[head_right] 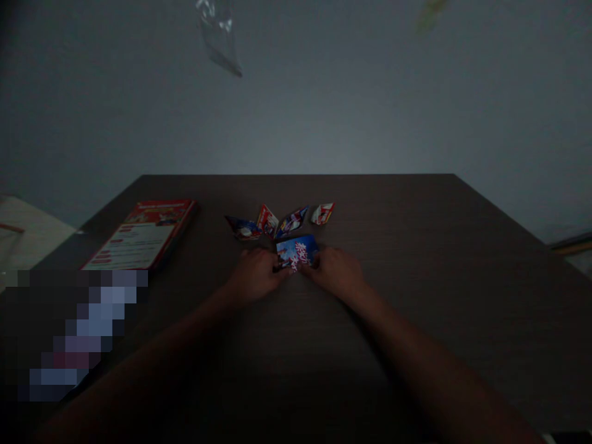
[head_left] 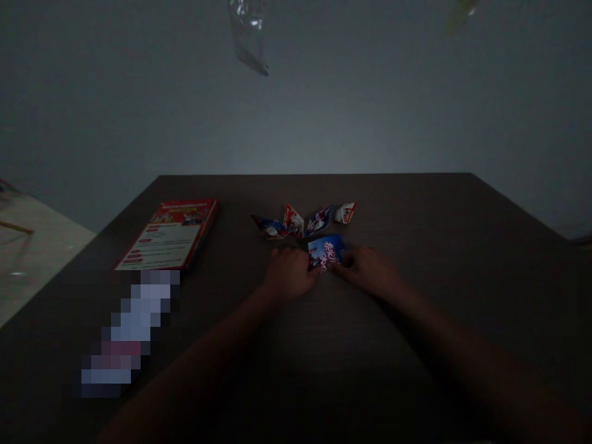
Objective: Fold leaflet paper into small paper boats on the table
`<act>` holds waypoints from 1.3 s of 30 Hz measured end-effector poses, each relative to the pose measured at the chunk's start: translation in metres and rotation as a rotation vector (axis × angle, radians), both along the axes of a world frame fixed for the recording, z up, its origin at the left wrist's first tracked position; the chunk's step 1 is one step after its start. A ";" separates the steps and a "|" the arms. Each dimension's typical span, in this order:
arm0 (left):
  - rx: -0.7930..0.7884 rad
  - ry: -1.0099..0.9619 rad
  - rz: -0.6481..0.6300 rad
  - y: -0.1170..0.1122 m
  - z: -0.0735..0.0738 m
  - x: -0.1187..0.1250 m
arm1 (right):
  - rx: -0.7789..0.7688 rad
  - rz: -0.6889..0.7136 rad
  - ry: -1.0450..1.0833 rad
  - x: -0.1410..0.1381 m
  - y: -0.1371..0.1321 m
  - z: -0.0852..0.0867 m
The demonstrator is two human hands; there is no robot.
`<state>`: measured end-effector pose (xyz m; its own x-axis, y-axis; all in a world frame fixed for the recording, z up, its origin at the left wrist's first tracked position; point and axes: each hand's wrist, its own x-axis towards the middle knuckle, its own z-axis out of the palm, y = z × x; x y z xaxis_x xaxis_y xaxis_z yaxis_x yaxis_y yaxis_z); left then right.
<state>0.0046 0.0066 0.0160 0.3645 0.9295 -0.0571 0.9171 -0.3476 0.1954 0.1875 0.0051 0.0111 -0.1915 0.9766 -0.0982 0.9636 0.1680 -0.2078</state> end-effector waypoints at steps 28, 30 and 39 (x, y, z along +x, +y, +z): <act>0.141 -0.234 0.171 0.002 -0.011 -0.022 | -0.001 -0.047 0.058 0.001 -0.002 -0.001; 0.124 -0.297 0.179 0.002 -0.012 -0.018 | 0.012 -0.052 0.059 0.001 -0.003 -0.001; 0.254 -0.516 0.003 -0.008 -0.011 -0.007 | 0.320 -0.034 0.269 0.000 -0.013 0.000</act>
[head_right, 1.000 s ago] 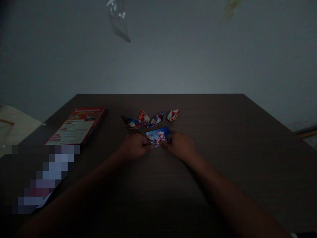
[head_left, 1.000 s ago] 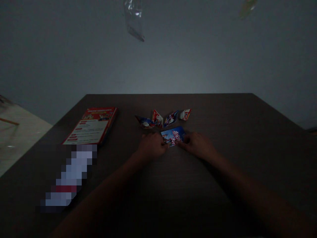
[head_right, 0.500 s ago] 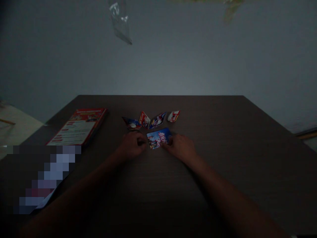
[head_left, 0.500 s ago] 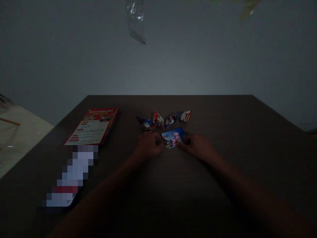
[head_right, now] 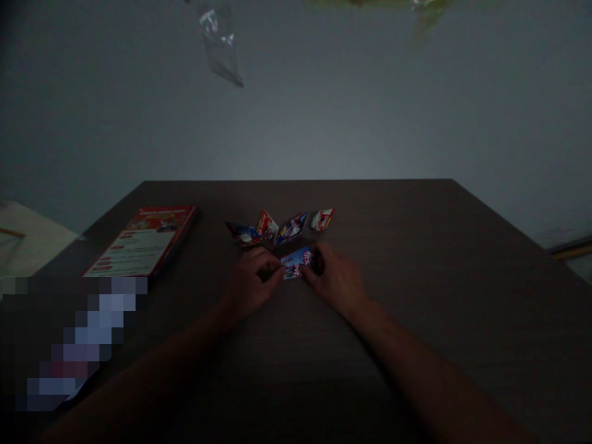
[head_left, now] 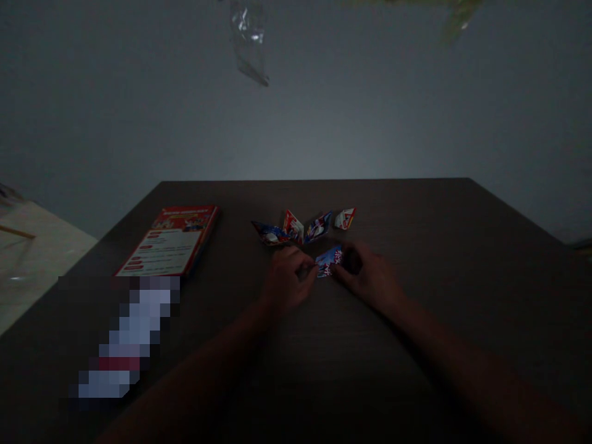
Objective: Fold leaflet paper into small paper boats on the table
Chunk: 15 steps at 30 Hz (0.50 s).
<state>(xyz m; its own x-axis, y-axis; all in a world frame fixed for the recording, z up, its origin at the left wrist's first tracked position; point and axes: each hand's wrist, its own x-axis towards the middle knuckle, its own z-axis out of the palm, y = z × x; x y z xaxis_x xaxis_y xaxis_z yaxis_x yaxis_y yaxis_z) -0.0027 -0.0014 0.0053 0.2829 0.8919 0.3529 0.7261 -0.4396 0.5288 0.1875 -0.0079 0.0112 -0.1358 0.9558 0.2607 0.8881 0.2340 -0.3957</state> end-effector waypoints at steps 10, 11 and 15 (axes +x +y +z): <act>0.123 0.103 -0.186 -0.009 0.005 -0.003 | 0.233 0.330 -0.186 0.003 -0.017 0.008; 0.105 0.096 -0.135 -0.008 0.005 -0.004 | 0.234 0.345 -0.211 0.004 -0.018 0.008; 0.030 0.085 -0.021 -0.002 0.004 -0.009 | 0.242 0.426 -0.271 0.007 -0.020 0.008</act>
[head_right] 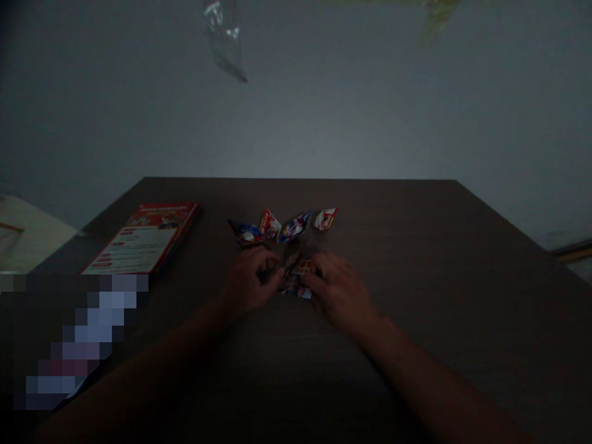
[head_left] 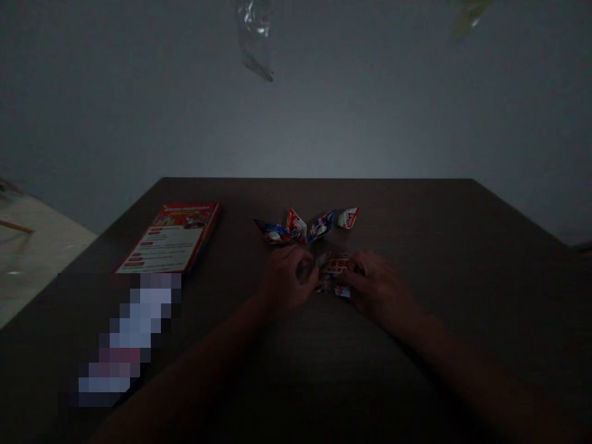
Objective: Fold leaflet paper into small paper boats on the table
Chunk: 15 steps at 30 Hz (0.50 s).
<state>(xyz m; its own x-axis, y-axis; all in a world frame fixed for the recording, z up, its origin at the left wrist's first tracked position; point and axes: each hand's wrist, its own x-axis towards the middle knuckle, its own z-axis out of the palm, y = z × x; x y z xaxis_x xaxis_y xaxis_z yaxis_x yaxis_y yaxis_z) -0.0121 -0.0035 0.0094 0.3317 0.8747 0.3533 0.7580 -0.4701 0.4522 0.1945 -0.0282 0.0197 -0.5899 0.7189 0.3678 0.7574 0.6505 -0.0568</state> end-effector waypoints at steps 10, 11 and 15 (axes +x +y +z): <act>-0.055 0.151 -0.171 0.000 -0.005 0.002 | -0.114 0.114 -0.090 0.001 0.002 -0.002; -0.052 0.154 -0.168 0.001 -0.006 0.002 | -0.135 0.124 -0.082 0.001 0.002 -0.003; -0.082 0.160 -0.158 0.003 -0.008 0.002 | -0.223 0.160 -0.043 0.001 0.003 -0.003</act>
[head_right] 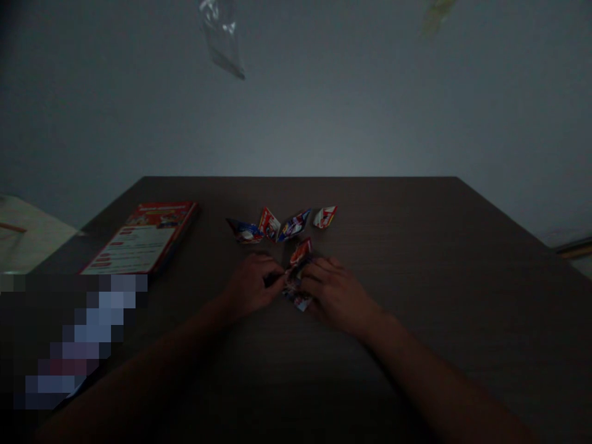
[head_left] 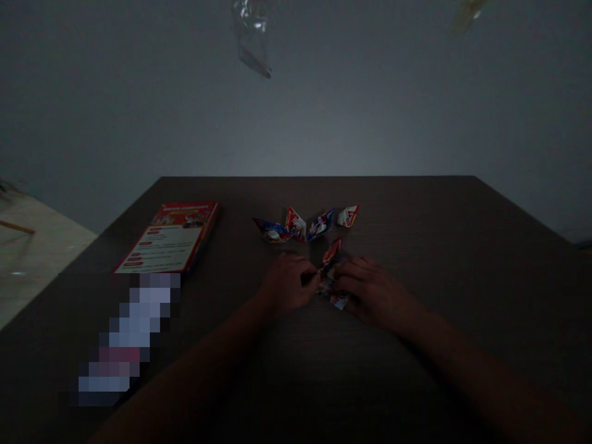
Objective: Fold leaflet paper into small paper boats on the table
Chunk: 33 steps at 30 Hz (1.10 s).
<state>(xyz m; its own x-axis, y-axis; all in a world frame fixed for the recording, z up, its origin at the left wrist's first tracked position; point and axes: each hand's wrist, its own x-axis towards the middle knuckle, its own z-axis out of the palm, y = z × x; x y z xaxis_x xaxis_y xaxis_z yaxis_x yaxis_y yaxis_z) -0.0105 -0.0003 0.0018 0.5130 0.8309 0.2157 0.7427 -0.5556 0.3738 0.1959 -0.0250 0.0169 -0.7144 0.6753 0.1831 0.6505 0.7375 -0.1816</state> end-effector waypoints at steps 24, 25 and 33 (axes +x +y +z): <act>-0.008 0.024 -0.105 0.019 -0.009 -0.014 | -0.104 0.031 0.146 0.011 0.015 -0.009; -0.014 0.030 -0.113 0.019 -0.009 -0.015 | -0.106 0.027 0.144 0.011 0.015 -0.008; -0.029 0.049 -0.179 0.020 -0.003 -0.013 | -0.116 0.017 0.158 0.010 0.015 -0.010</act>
